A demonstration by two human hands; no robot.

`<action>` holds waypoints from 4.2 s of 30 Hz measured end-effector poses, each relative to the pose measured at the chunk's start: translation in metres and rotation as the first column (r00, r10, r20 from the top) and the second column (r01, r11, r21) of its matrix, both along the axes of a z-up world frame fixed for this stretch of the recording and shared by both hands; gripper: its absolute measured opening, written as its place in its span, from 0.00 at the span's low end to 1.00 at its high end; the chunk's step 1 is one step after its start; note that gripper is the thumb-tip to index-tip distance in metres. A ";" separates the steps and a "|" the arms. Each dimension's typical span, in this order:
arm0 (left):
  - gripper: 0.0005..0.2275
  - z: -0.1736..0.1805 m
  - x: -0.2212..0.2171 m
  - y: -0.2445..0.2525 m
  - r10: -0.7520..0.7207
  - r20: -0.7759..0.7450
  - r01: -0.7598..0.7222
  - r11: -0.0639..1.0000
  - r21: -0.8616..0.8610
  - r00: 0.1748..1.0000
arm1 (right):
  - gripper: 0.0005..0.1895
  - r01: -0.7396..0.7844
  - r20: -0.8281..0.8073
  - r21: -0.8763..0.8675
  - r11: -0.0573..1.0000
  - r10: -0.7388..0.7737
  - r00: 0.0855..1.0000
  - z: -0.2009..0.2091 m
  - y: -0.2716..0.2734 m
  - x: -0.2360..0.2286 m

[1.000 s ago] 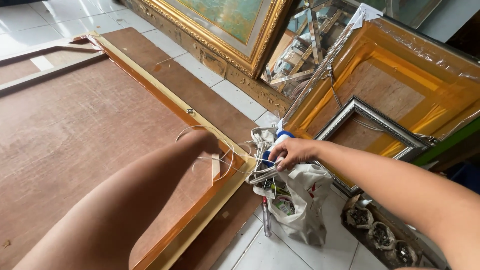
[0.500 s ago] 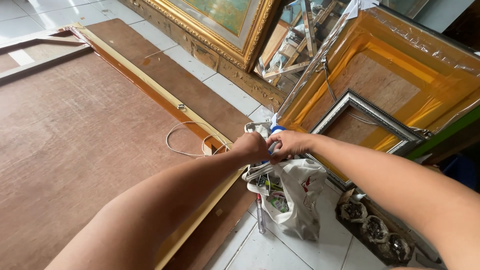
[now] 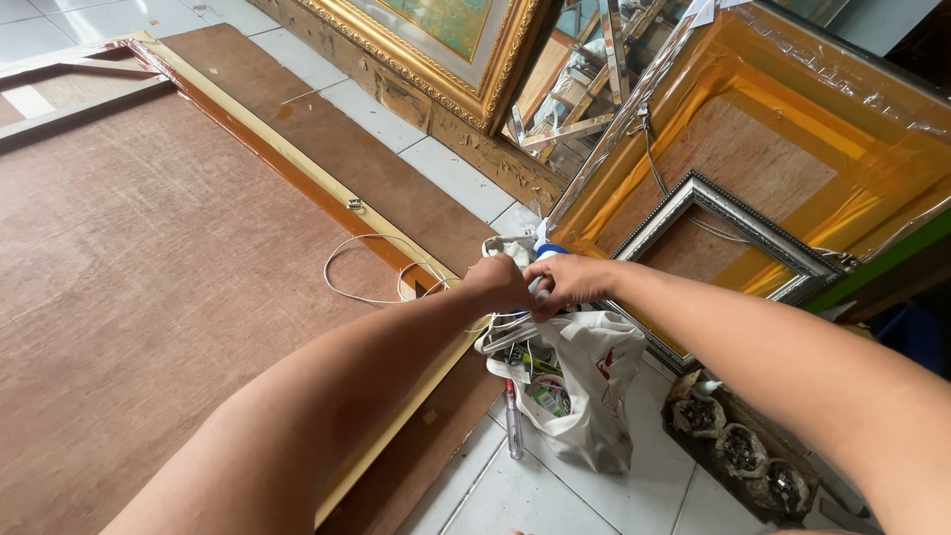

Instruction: Attaching a hanging wire to the back of a wooden picture frame using a screwdriver, scissors, and wire.

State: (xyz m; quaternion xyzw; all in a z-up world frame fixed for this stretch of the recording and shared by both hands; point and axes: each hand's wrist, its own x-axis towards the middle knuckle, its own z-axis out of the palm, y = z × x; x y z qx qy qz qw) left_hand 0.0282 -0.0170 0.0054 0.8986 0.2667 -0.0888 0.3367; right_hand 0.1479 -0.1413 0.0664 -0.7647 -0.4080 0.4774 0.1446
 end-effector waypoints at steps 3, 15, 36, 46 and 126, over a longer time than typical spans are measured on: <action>0.16 0.012 -0.012 0.005 0.088 -0.035 -0.095 0.919 -0.384 0.995 | 0.31 -0.030 -0.002 0.010 0.999 0.030 1.000 0.012 -0.001 -0.010; 0.15 -0.014 0.004 0.015 -0.017 0.020 0.023 0.948 -0.318 1.000 | 0.38 -0.022 0.051 0.007 1.000 0.021 0.998 0.012 -0.004 0.001; 0.17 -0.076 0.041 0.031 -0.062 0.073 0.080 0.955 -0.285 0.995 | 0.41 -0.056 -0.042 0.002 0.998 0.057 0.998 0.012 -0.008 -0.007; 0.25 -0.086 0.034 0.070 0.347 0.117 -0.289 0.892 -0.346 0.931 | 0.40 -0.197 0.105 -0.183 0.963 0.219 0.970 -0.003 -0.030 0.002; 0.11 0.051 -0.648 0.450 0.672 0.724 -0.950 -0.304 0.075 -0.158 | 0.32 0.138 0.361 -0.722 0.678 0.199 0.911 -0.063 0.100 0.081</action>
